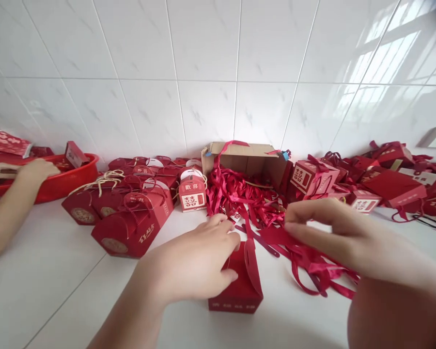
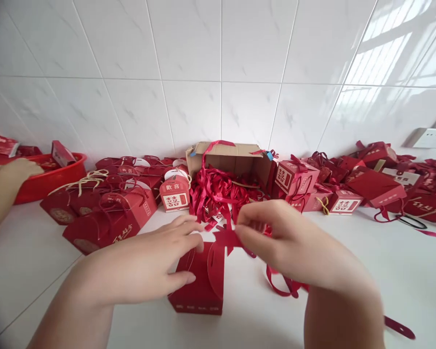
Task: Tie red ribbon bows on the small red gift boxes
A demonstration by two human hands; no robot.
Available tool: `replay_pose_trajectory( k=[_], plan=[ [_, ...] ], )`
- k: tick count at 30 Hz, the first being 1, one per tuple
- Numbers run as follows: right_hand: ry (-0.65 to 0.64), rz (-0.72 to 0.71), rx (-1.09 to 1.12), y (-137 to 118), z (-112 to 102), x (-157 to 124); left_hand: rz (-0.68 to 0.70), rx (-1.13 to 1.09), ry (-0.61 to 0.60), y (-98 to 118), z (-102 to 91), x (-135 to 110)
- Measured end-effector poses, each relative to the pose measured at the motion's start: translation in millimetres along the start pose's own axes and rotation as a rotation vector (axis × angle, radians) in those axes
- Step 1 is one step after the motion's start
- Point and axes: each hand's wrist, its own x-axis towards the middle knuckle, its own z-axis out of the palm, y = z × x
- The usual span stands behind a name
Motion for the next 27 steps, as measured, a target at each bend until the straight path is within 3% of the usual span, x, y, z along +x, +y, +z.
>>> replay_pose_trajectory(
  k=[3, 8, 13, 17, 27],
  plan=[
    [-0.185, 0.052, -0.097, 9.8, 10.4, 19.3, -0.092, -0.007, -0.074, -1.0, 2.1, 7.5],
    [-0.323, 0.104, -0.123, 28.4, 13.6, 34.6, -0.097, -0.010, -0.093, -0.7, -4.4, 17.2],
    [-0.406, 0.058, -0.122, 28.9, 11.9, 37.8, -0.115, -0.019, -0.140, 0.2, -5.1, 27.8],
    [-0.427, 0.017, -0.109, 29.9, 15.4, 40.6, -0.083, -0.043, -0.100, 3.3, -4.8, 32.0],
    [-0.551, 0.081, -0.190, 29.3, 30.0, 52.0, -0.014, 0.001, -0.135, 2.3, -3.1, 37.0]
  ],
)
